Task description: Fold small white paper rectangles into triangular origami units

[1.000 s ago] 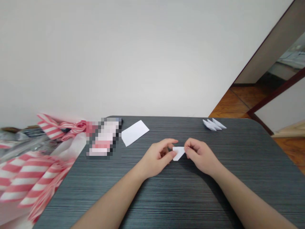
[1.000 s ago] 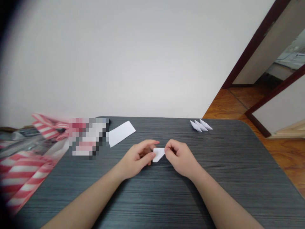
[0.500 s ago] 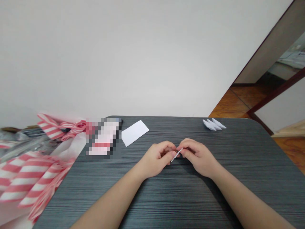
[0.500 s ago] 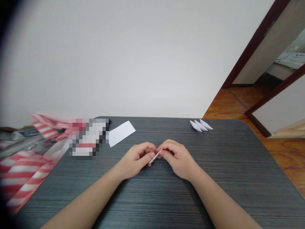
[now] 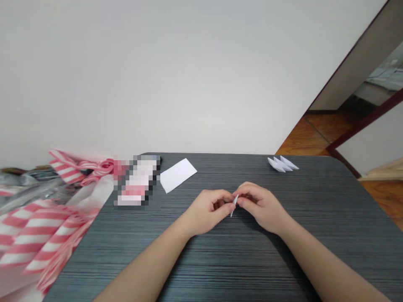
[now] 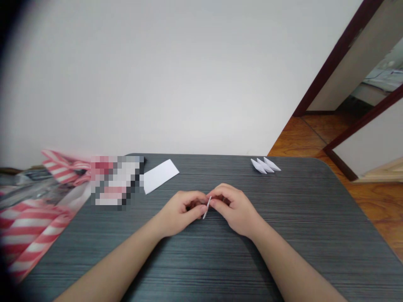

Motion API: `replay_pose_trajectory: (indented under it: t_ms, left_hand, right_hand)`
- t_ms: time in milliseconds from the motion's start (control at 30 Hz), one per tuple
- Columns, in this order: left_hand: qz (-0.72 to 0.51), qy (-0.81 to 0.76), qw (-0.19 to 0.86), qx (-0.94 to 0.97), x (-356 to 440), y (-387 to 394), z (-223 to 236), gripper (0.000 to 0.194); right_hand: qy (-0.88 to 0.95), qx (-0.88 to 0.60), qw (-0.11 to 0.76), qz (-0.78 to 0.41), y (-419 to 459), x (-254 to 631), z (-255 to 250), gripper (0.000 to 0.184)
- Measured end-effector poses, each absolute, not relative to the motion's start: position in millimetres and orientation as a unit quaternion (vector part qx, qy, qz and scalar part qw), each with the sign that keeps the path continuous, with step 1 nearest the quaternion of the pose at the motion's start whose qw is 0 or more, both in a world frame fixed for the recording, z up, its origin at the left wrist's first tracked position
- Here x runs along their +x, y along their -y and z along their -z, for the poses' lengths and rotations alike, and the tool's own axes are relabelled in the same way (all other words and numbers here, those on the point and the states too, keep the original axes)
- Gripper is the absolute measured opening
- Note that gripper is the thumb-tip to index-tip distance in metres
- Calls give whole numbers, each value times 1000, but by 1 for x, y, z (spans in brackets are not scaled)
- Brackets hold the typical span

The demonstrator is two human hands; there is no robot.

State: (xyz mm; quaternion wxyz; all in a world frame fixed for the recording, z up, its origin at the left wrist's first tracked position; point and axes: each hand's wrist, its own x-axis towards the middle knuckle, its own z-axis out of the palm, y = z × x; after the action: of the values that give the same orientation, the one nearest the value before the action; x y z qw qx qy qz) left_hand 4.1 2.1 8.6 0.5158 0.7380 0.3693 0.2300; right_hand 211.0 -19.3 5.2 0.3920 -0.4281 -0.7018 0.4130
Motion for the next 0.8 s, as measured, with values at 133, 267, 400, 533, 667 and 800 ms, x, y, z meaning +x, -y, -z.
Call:
replay_pose_trajectory:
  t_ms: [133,267,400,533,667,800]
  left_hand:
    - [-235,-377,513,734,5,-1,-6,19]
    - [-243,-389,510,728,6,-2,-5,21]
    - [-239,-400,495,733,6,-3,-5,21]
    - [-239,-410,482,736,7,-3,-8,22]
    - [-243,-419,478,733,8,-3,-10,21]
    - [-247,-420,473,734,7,-3,-8,22]
  right_hand:
    - [679,-443,390,-437,21,210,-4,6]
    - [665,-458,392,-441,21,209,-3,4]
    - [676,-450,397,-427,20,210,-3,3]
    - [677,-450,400,-423,19,210,-3,3]
    - [677,-450,398,-425,19,209,-2,2]
    - [671,-459,394,-428,19,209,-2,3]
